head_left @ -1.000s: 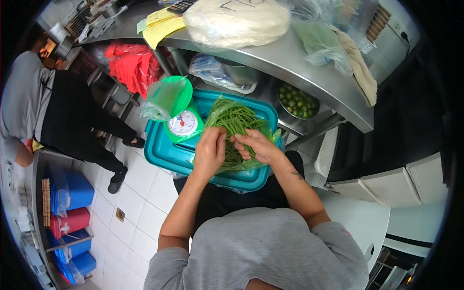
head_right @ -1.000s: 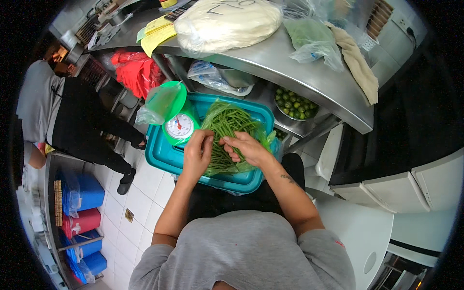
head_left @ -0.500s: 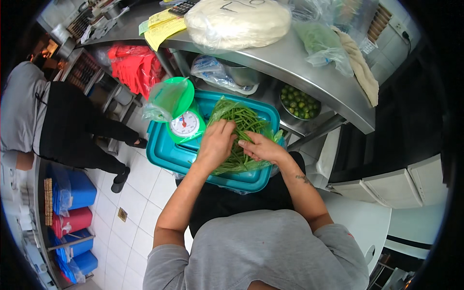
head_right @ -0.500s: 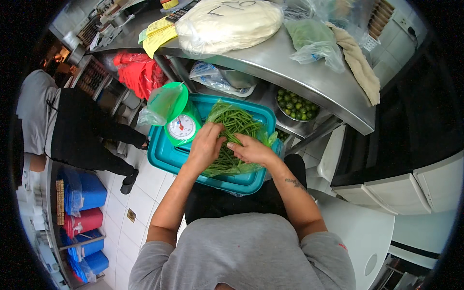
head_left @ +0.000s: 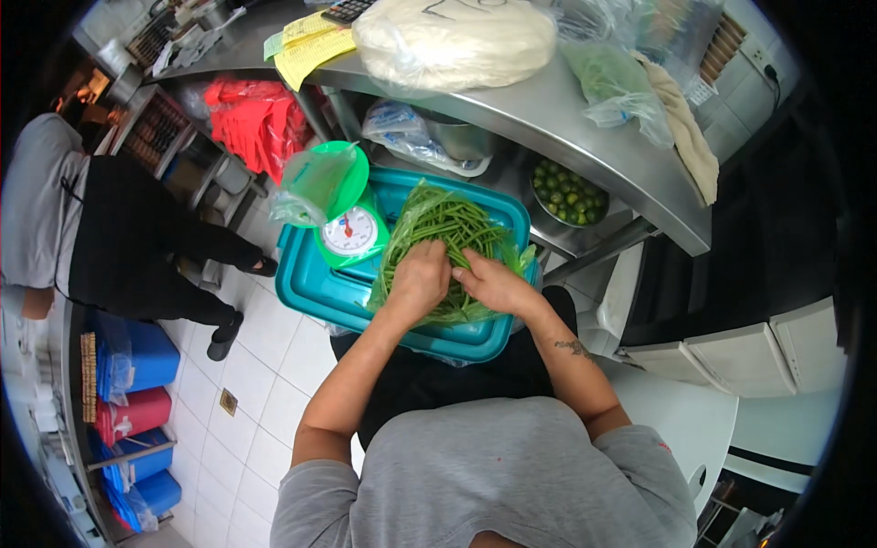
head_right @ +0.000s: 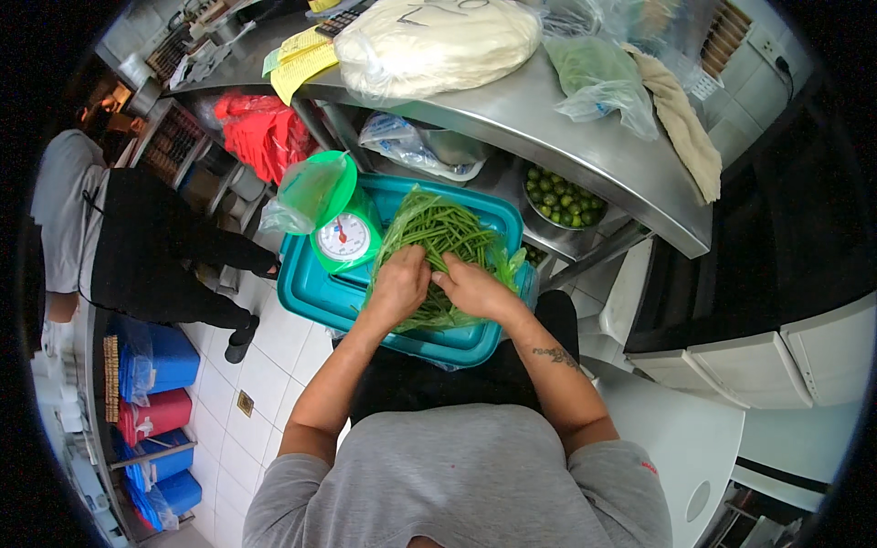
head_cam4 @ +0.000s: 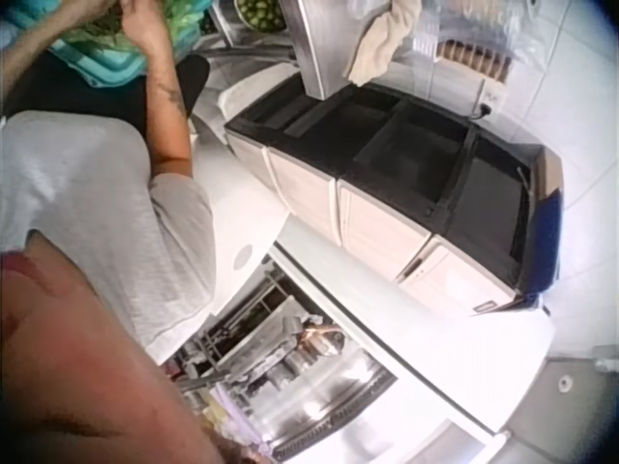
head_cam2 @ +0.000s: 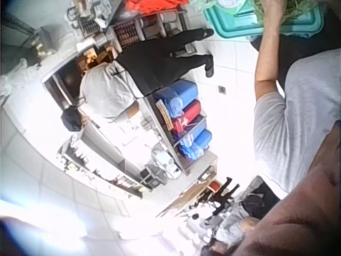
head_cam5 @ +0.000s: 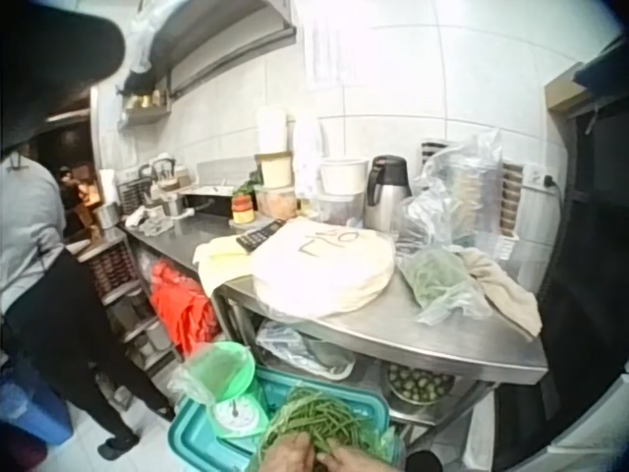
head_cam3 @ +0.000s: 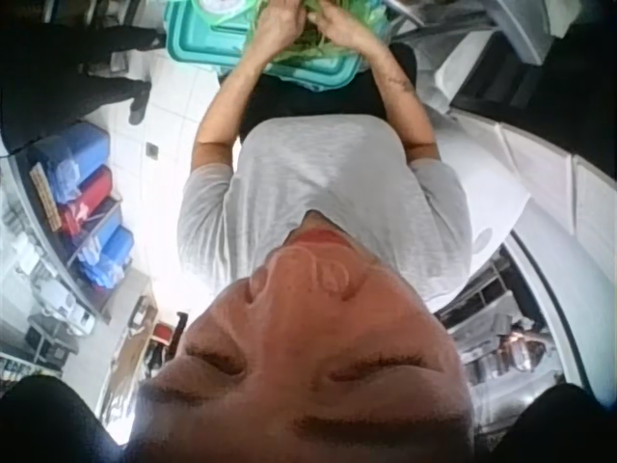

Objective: The person trims the ends of long beans by hand and places the trimmed beans into a plastic bag.

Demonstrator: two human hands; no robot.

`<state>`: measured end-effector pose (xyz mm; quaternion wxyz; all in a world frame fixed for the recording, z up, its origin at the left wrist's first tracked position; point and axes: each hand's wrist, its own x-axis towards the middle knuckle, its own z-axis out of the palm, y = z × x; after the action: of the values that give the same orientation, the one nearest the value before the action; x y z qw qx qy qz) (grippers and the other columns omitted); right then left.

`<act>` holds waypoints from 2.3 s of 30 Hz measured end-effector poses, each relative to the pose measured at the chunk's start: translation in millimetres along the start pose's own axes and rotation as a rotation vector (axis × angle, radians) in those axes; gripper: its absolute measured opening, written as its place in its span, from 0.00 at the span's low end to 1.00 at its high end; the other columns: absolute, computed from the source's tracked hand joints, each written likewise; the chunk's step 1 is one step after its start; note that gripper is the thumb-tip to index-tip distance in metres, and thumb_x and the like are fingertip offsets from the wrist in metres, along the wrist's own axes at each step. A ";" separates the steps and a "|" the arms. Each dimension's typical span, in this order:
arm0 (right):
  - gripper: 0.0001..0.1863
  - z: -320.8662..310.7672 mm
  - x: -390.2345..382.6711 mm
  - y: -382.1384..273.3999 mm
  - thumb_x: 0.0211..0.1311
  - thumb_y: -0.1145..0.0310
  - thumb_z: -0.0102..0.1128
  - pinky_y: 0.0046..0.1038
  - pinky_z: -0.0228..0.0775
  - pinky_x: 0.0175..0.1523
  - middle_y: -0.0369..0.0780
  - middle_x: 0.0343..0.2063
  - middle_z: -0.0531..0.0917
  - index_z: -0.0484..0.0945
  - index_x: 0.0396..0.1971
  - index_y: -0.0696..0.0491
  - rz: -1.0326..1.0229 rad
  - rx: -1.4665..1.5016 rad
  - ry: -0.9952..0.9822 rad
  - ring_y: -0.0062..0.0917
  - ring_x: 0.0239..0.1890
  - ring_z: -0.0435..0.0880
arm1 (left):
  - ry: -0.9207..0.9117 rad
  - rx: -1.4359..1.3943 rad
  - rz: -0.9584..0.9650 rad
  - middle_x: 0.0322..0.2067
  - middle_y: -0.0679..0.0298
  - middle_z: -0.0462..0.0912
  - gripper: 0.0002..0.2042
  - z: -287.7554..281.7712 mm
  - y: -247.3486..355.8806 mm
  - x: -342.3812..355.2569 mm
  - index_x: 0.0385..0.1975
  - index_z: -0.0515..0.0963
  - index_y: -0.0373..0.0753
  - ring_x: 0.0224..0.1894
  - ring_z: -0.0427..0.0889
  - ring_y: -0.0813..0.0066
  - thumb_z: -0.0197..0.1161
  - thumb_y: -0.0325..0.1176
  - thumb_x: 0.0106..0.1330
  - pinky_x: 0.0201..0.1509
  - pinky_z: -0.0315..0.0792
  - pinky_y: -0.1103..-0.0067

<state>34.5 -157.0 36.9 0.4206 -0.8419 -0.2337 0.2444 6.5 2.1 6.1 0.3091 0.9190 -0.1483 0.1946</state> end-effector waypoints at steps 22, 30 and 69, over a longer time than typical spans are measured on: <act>0.17 -9.1 5.6 19.3 0.64 0.62 0.49 0.22 0.60 0.26 0.34 0.18 0.70 0.67 0.44 0.60 0.179 0.428 -0.132 0.18 0.20 0.66 | -0.176 -0.368 -0.223 0.23 0.59 0.73 0.11 -17.5 -2.3 10.3 0.35 0.69 0.32 0.23 0.73 0.68 0.61 0.27 0.55 0.28 0.67 0.74; 0.17 2.0 13.0 39.5 0.64 0.63 0.50 0.23 0.62 0.27 0.34 0.18 0.70 0.67 0.46 0.59 0.026 0.166 0.002 0.18 0.20 0.67 | -0.217 -0.321 -0.408 0.16 0.64 0.71 0.10 -7.9 -8.7 15.0 0.26 0.71 0.33 0.21 0.70 0.75 0.63 0.32 0.56 0.25 0.64 0.77; 0.16 -6.9 3.3 12.4 0.64 0.63 0.51 0.23 0.66 0.33 0.36 0.24 0.74 0.68 0.44 0.60 0.086 0.449 -0.142 0.19 0.26 0.71 | 0.071 -0.647 -0.446 0.18 0.62 0.72 0.06 -8.8 -19.4 11.5 0.30 0.72 0.32 0.21 0.71 0.77 0.59 0.27 0.58 0.26 0.67 0.80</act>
<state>43.6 -165.7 29.7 0.5690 -0.7170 -0.1662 0.3667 21.9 20.7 7.8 0.6225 0.7764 0.0119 0.0976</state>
